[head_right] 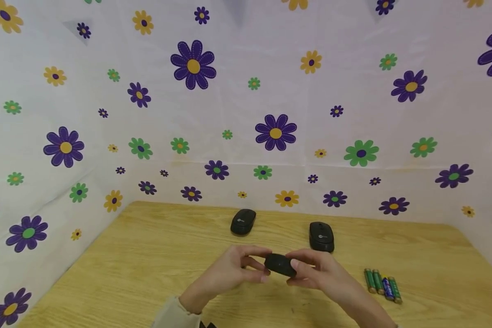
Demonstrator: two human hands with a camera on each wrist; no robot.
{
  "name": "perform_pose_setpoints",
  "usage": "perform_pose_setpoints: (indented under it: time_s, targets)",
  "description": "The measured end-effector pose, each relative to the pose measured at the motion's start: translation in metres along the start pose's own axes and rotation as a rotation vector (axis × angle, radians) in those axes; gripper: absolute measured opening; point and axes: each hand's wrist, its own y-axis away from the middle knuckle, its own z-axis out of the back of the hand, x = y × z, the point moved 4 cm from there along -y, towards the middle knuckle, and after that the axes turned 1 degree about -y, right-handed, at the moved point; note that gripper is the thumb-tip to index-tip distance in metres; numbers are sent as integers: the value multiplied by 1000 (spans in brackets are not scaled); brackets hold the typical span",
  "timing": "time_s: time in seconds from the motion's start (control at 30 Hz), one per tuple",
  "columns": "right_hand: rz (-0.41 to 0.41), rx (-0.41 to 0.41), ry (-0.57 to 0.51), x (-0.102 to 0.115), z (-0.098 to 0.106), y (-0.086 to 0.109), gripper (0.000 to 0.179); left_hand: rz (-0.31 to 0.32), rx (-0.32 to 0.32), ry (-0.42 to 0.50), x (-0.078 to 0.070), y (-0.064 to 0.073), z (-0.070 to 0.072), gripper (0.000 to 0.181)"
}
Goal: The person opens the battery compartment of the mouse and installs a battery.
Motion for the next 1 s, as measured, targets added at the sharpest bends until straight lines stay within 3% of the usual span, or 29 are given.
perform_pose_setpoints:
  time_s: [0.17,0.43,0.57,0.73,1.0]
  targets:
    - [11,10,-29,0,-1,0,53,-12,-75,-57,0,0,-1,31]
    - [36,20,31,1,-6,-1,60,-41,-92,-141,1,0,-3,20]
    - [58,9,48,1,-8,-2,58,-51,-73,-38,3,-1,-5,24]
    - [33,-18,-11,1,-9,-2,57,-37,-8,166,5,-2,-7,47]
    - [53,-81,-9,-2,-11,0,63,12,109,266,8,-1,-13,76]
